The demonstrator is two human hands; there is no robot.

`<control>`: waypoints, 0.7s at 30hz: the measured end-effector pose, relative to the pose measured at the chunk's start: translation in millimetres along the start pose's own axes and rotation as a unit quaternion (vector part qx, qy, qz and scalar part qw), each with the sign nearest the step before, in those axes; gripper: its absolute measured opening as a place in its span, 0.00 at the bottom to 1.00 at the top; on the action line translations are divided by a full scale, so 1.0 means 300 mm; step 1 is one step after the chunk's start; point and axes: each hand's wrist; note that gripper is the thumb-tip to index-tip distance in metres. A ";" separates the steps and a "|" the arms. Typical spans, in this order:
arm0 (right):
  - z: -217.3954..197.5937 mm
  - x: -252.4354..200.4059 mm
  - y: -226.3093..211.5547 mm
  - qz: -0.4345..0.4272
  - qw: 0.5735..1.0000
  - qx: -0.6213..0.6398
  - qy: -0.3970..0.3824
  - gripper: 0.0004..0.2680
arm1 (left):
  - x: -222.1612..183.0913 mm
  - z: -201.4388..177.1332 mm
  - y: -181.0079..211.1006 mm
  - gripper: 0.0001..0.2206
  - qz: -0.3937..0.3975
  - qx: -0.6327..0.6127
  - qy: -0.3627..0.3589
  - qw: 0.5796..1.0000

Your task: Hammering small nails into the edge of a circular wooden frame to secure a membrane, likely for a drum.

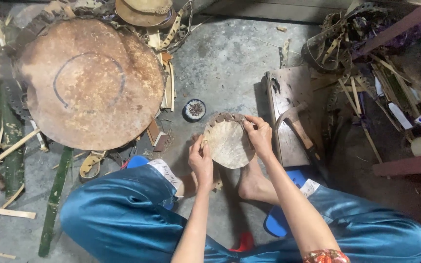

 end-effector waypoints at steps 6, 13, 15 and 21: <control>0.015 0.050 0.090 0.033 0.998 0.055 -0.006 0.08 | -0.011 0.006 -0.020 0.18 -0.039 -0.001 -0.007 0.999; 0.008 0.036 0.048 0.032 0.997 0.072 -0.006 0.09 | -0.006 -0.010 -0.004 0.15 -0.045 0.003 -0.012 0.999; 0.005 0.041 0.054 0.033 0.997 0.064 -0.007 0.09 | 0.000 -0.004 -0.019 0.15 -0.055 -0.011 -0.013 0.998; 0.012 0.061 0.083 0.052 0.993 0.104 -0.025 0.08 | 0.032 -0.023 -0.028 0.15 -0.093 -0.069 0.004 0.993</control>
Point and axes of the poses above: each hand's wrist, its own x-axis towards the middle knuckle, its own z-axis out of the palm, y = z × x, and after that the axes turned 7 degrees about x, right-handed
